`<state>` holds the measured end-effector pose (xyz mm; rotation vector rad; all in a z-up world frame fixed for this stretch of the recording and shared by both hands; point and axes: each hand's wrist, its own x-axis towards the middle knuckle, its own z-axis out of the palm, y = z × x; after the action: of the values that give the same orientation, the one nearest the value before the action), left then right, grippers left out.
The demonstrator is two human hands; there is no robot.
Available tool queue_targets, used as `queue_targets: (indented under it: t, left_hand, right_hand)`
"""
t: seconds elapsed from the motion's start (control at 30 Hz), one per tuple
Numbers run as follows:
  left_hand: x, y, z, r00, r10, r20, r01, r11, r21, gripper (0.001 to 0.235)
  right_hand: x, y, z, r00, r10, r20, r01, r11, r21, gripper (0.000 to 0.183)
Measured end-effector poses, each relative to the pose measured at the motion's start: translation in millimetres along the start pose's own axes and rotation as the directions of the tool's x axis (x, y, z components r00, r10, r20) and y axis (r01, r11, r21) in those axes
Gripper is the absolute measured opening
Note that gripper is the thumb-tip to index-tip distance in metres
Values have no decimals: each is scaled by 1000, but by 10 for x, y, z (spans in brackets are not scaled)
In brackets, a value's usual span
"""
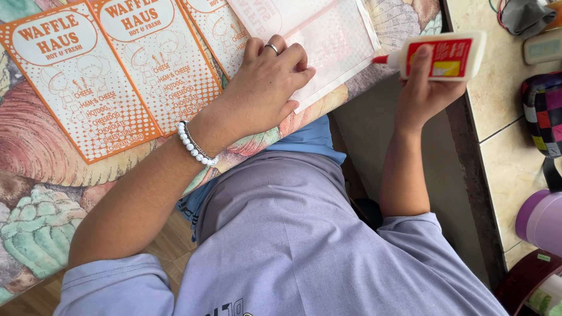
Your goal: Applying glue to paper bags and folding them to assemble or seal them.
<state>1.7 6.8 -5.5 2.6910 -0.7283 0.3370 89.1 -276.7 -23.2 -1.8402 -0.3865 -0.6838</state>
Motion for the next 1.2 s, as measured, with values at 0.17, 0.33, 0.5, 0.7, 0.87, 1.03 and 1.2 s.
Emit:
queue_targets:
  t: [0.17, 0.33, 0.5, 0.7, 0.87, 1.03, 1.2]
  left_hand:
    - [2, 0, -17, 1000, -1, 3, 1, 1000, -4, 55]
    - [23, -14, -41, 1000, 4, -24, -6, 995, -100, 56]
    - [91, -26, -232, 969, -114, -217, 28, 930, -365, 58]
    - [193, -232, -303, 834, -464, -297, 515, 848, 121, 75]
    - [317, -322, -92, 846, -514, -138, 532, 813, 236, 90]
    - [391, -372, -127, 845, -508, -168, 532, 830, 169, 97]
    - [399, -467, -22, 839, -515, -177, 534, 841, 84, 106]
  right_hand:
    - [136, 112, -35, 986, 103, -134, -105, 994, -10, 26]
    - [346, 285, -395, 877, 403, -263, -328, 900, 287, 43]
    - [430, 526, -1101, 861, 460, -217, -391, 871, 297, 51]
    - [365, 737, -1632, 945, 164, -283, -180, 983, -33, 47]
    - [366, 653, -1662, 979, -34, -201, -93, 803, -589, 54]
    - [270, 599, -1447, 983, -47, -177, -105, 648, -755, 54]
    - [336, 243, -1246, 948, -222, -228, -26, 659, -751, 57]
